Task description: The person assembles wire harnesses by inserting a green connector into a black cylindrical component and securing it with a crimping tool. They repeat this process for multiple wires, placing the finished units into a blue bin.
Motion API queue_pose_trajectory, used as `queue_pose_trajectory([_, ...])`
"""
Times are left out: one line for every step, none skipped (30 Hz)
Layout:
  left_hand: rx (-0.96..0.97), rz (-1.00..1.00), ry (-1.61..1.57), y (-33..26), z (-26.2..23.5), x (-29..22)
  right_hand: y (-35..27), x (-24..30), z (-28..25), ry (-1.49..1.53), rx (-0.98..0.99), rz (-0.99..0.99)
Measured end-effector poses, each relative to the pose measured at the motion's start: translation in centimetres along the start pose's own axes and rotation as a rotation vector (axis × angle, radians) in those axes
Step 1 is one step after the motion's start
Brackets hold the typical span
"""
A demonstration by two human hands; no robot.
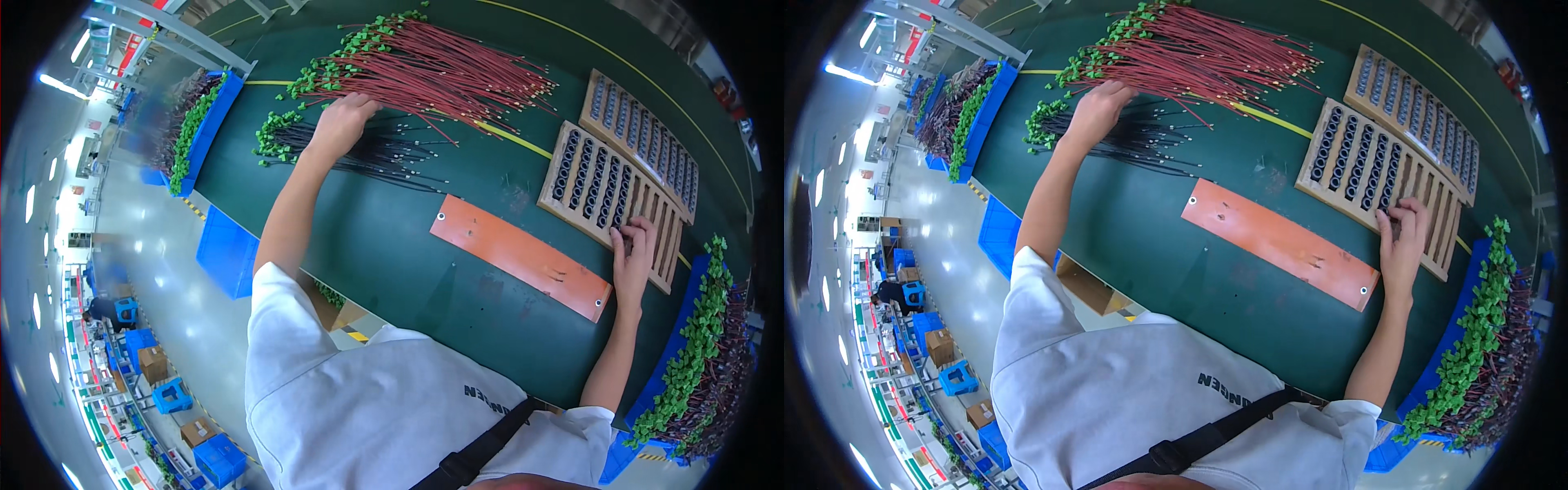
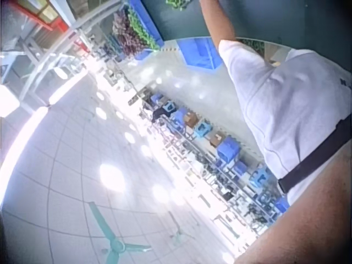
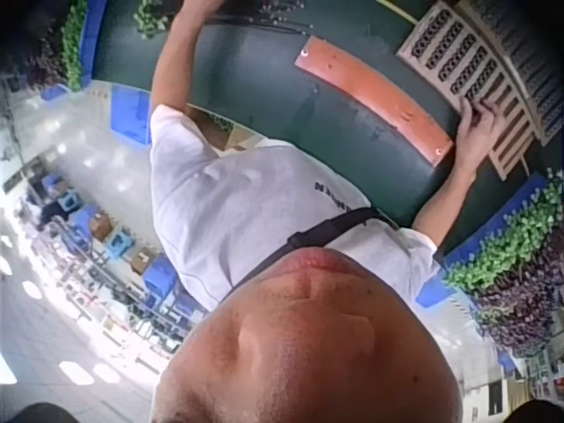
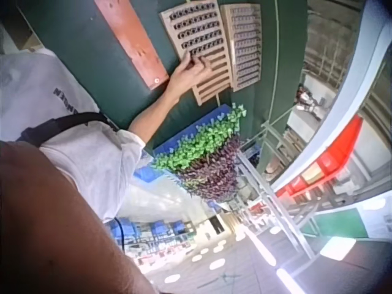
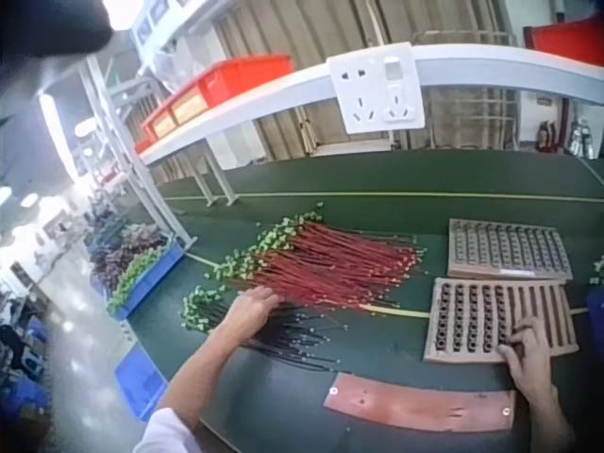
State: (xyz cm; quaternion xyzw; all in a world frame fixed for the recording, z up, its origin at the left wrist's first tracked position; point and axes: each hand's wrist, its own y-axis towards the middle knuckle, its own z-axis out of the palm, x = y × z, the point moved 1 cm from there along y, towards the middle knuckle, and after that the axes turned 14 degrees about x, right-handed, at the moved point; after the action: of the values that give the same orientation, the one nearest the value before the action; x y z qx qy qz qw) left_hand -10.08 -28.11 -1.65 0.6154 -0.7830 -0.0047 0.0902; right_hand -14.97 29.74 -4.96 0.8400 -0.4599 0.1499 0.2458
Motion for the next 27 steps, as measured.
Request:
queue_pose_trajectory([-0.040, 0.059, -0.005, 1.0, -0.1, -0.4, -0.2, 0.0, 0.0, 0.002, -0.007, -0.008])
queue_pose_trajectory([-0.079, 0.115, -0.008, 2.0, -0.1, -0.9, -0.3, -0.1, 0.0, 0.005, -0.014, -0.016])
queue_pose_trajectory([-0.117, 0.171, -0.011, 2.9, -0.3, -1.4, -0.4, -1.0, 0.2, -0.007, -0.007, -0.031])
queue_pose_trajectory([-0.078, 0.199, -0.005, 3.4, 0.1, -1.6, -0.6, -1.6, 0.4, 0.142, -0.052, -0.006])
queue_pose_trajectory([-0.039, 0.225, 0.002, 3.8, 0.6, -1.8, -0.6, -2.2, 0.7, 0.291, -0.096, 0.018])
queue_pose_trajectory([0.001, 0.250, 0.009, 4.0, 0.8, -1.8, -0.7, -2.8, 1.2, 0.442, -0.139, 0.040])
queue_pose_trajectory([-0.009, 0.253, 0.024, 4.4, 0.3, -2.2, -0.7, -3.4, 1.5, 0.587, -0.209, 0.020])
queue_pose_trajectory([-0.019, 0.224, -0.018, 4.5, -0.3, -2.3, -0.9, -4.0, 1.5, 0.618, -0.227, 0.051])
queue_pose_trajectory([-0.029, 0.195, -0.061, 4.3, -0.9, -2.0, -1.0, -4.6, 1.5, 0.649, -0.245, 0.081])
queue_pose_trajectory([-0.033, 0.163, -0.096, 3.7, -1.8, -1.5, -1.0, -5.1, 1.7, 0.689, -0.262, 0.110])
queue_pose_trajectory([-0.016, 0.114, -0.137, 3.1, -2.5, -0.8, -1.2, -5.3, 1.6, 0.719, -0.245, 0.139])
queue_pose_trajectory([0.053, 0.053, -0.195, 2.4, -3.1, -0.2, -1.2, -5.5, 1.6, 0.728, -0.243, 0.131])
queue_pose_trajectory([0.103, 0.063, -0.188, 1.5, -3.5, 0.9, -1.1, -5.3, 1.8, 0.744, -0.237, 0.120])
queue_pose_trajectory([0.150, 0.073, -0.184, 0.8, -3.7, 1.9, -1.0, -5.4, 1.9, 0.755, -0.231, 0.108])
queue_pose_trajectory([0.191, 0.086, -0.216, 0.0, -3.7, 2.7, -1.2, -5.4, 1.9, 0.752, -0.225, 0.120])
queue_pose_trajectory([0.232, 0.095, -0.245, -0.9, -3.6, 3.5, -1.2, -5.7, 2.0, 0.753, -0.218, 0.128])
queue_pose_trajectory([0.271, 0.108, -0.275, -1.5, -3.5, 4.1, -1.1, -5.6, 2.1, 0.750, -0.213, 0.137])
queue_pose_trajectory([0.312, 0.083, -0.279, -2.2, -3.3, 4.6, -1.1, -5.6, 2.1, 0.753, -0.207, 0.133])
queue_pose_trajectory([0.352, 0.059, -0.286, -2.9, -3.2, 4.7, -1.0, -5.4, 2.0, 0.754, -0.201, 0.130])
queue_pose_trajectory([0.393, 0.036, -0.293, -3.4, -3.0, 4.8, -1.0, -5.3, 1.9, 0.754, -0.196, 0.127])
queue_pose_trajectory([0.401, 0.023, -0.320, -3.8, -2.9, 4.9, -1.0, -5.3, 2.0, 0.751, -0.189, 0.129])
queue_pose_trajectory([0.405, 0.010, -0.348, -4.0, -2.9, 4.8, -1.0, -5.3, 1.9, 0.746, -0.183, 0.128])
queue_pose_trajectory([0.410, -0.003, -0.376, -4.1, -2.8, 4.8, -1.0, -5.3, 1.9, 0.741, -0.177, 0.127])
queue_pose_trajectory([0.407, -0.013, -0.368, -4.2, -2.7, 4.6, -0.9, -5.3, 1.8, 0.741, -0.176, 0.129])
queue_pose_trajectory([0.406, -0.025, -0.359, -4.4, -2.7, 4.3, -0.9, -5.2, 1.8, 0.744, -0.173, 0.133])
queue_pose_trajectory([0.406, -0.037, -0.350, -4.4, -2.7, 4.1, -0.9, -5.1, 1.8, 0.747, -0.170, 0.136])
queue_pose_trajectory([0.405, -0.028, -0.331, -4.4, -2.7, 3.9, -0.9, -5.1, 1.8, 0.740, -0.169, 0.134])
